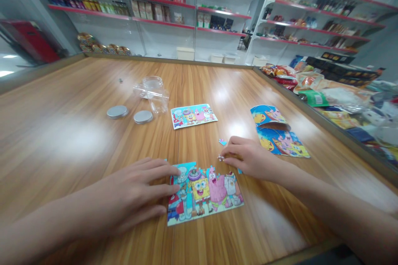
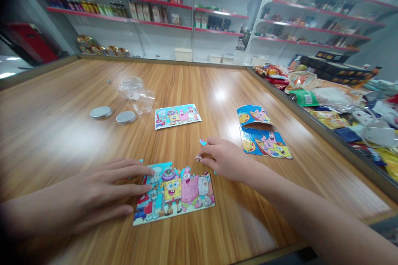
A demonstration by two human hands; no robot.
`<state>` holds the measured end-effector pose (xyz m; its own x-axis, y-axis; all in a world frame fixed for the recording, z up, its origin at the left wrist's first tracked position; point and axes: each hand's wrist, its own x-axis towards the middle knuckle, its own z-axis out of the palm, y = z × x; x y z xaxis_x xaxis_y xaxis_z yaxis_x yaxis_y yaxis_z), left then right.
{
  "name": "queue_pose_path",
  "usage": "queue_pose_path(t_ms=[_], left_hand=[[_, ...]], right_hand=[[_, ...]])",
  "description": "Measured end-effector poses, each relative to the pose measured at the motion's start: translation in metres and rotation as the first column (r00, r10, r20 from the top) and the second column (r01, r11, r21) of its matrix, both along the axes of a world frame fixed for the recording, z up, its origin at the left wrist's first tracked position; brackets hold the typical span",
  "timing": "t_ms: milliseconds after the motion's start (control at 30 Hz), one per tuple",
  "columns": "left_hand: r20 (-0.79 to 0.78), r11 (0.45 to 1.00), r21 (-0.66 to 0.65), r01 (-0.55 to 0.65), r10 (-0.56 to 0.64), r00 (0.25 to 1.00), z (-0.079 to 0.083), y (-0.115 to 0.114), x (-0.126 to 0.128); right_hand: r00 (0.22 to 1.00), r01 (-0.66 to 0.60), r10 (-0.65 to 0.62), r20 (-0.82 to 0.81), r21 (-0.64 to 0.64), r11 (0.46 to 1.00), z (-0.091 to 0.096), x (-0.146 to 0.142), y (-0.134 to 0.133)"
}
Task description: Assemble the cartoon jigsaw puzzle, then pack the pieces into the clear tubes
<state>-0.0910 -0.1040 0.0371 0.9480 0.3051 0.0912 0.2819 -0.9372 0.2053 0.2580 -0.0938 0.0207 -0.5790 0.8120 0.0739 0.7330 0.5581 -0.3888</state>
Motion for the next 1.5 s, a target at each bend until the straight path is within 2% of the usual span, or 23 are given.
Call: queue_pose_path(t_ms=[133,267,667,800,1000,1300,1500], left_hand=[[0.049,0.999,-0.040,-0.005,0.007,0.999,0.0035,-0.0007,0.0022],[0.013,0.999,-0.048,0.001,-0.001,1.000,0.0042,-0.0007,0.0020],[0.053,0.997,-0.080,-0.005,0.009,0.999,0.0060,-0.0016,0.0037],[0.014,0.997,-0.083,-0.007,0.008,1.000,0.0068,-0.0027,0.0040],[0.064,0.995,-0.100,-0.007,0.013,0.998,0.0064,-0.0030,0.0035],[-0.011,0.996,-0.090,-0.001,0.000,1.000,0.0092,-0.0026,0.0053],[0.018,0.995,-0.103,-0.005,0.007,1.000,0.0099,-0.0029,0.0058]], right_hand=[[1.000,-0.004,0.004,0.010,0.004,1.000,0.0010,-0.0008,-0.0004],[1.000,-0.011,0.010,0.022,0.017,1.000,0.0027,-0.0034,-0.0027],[0.992,-0.113,0.111,0.052,0.027,0.993,0.0039,0.0034,-0.0031],[0.991,-0.115,0.111,0.073,0.050,0.992,0.0038,0.0037,-0.0033],[0.993,-0.111,0.109,0.055,0.032,0.993,0.0011,0.0042,-0.0022],[0.991,-0.111,0.108,0.081,0.039,0.993,0.0029,-0.0012,-0.0032],[0.989,-0.093,0.088,0.121,0.036,0.995,0.0060,-0.0022,-0.0046]])
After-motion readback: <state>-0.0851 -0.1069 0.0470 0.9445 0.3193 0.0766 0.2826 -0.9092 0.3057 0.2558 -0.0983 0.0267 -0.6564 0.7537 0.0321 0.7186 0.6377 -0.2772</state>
